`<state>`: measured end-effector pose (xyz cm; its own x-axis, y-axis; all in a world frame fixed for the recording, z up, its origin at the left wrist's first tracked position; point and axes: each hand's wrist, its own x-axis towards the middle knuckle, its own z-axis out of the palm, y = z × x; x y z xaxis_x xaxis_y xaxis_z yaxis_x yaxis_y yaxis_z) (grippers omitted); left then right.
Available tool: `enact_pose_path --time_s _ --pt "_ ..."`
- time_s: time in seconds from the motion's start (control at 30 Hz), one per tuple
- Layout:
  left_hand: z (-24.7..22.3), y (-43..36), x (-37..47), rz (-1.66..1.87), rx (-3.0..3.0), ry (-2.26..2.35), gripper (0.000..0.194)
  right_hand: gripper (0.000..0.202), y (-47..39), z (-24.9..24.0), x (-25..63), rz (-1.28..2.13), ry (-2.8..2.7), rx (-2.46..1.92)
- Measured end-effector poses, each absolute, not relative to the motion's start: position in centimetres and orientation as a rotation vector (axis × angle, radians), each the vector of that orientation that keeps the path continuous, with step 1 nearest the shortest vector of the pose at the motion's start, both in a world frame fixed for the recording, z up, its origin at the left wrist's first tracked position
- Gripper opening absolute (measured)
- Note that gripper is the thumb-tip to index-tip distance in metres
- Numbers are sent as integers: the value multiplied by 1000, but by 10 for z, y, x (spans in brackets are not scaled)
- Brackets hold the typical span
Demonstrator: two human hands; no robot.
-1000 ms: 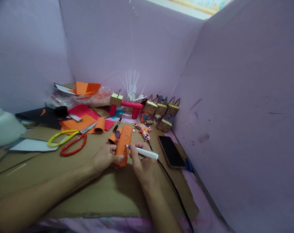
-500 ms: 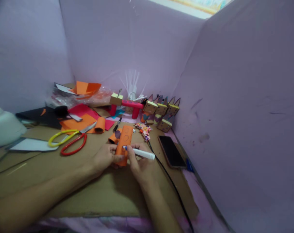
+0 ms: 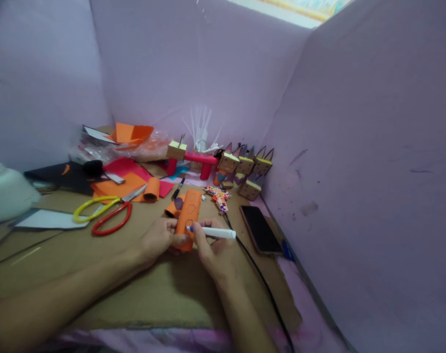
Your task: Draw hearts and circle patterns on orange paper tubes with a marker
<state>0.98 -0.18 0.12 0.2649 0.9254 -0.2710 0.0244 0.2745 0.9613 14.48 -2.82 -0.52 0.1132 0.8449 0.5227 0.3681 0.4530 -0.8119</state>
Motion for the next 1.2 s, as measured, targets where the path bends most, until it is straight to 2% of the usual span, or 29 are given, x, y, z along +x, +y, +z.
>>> enact_pose_path --time_s 0.4,1.07,1.2 --pt "4 -2 11 823 1096 1150 17 19 -26 -7 149 509 -1372 -1126" --pt "3 -2 10 833 1098 1134 22 18 -27 -7 143 526 -1431 -1113" --pt "1 0 10 845 1073 1132 22 16 -26 -6 144 553 -1309 -1034"
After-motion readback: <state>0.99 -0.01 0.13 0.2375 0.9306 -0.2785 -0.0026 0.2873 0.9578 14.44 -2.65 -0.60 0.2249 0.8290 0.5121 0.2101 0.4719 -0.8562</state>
